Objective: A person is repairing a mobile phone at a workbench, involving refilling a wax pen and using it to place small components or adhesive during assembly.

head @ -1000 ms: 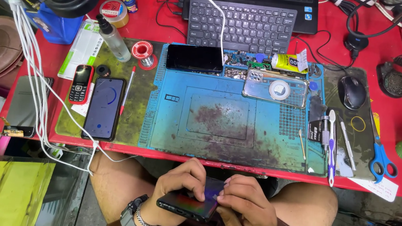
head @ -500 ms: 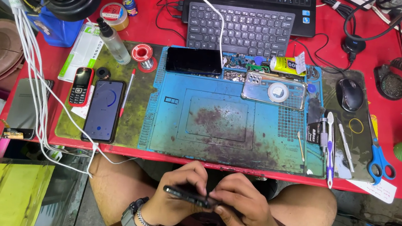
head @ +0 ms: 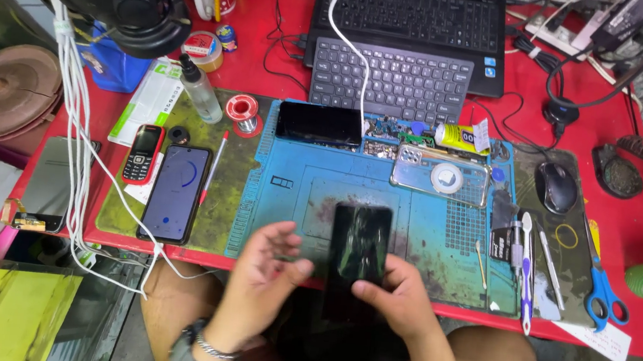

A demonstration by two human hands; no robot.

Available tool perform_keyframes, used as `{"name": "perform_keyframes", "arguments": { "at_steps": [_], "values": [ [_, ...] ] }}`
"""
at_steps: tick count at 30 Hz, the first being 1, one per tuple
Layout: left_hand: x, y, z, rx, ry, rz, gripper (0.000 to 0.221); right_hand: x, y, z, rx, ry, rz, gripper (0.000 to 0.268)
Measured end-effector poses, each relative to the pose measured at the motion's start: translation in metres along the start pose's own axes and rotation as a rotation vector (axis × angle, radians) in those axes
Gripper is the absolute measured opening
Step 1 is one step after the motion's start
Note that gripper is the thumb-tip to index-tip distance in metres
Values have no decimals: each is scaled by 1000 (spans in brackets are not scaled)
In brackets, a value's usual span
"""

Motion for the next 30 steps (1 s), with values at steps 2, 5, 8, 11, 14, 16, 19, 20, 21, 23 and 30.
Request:
{"name": "perform_keyframes", "arguments": {
  "at_steps": [2,5,8,11,14,16,19,20,21,23,30],
  "values": [
    [5,29,35,101,-183,57,40,15,10,3,58,18,20,26],
    [9,82,78,350,-382,246,17,32,23,12,131,21,61,21],
    [23,144,108,518,-479,464,5,39,31,24,168,3,83,23],
    [54,206,122,424,-567,668,9,39,43,43,200,14,109,29],
    [103,273,124,192,-596,810,15,39,48,53,222,25,144,32],
    [141,306,126,80,-616,826,18,38,51,53,238,19,163,31],
    [203,340,113,72,-391,869,6,37,54,56,236,-33,177,38],
    [224,342,114,306,-406,816,5,36,55,57,228,-32,184,36],
    [245,343,114,540,-418,757,8,35,56,59,219,-30,191,34],
    [268,338,116,572,-392,671,12,34,54,56,231,-42,189,34],
    [345,370,80,674,-127,511,22,26,56,55,187,-152,281,36]
  ]
}}
Point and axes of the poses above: each hand's wrist, its own x-axis towards the middle knuckle, its own y-axis out of the back of the hand, z = x × y, the point moved 7 cm from there along x, towards the middle knuckle, and after that the axes turned 6 degrees about z, right-handed, at the moved point
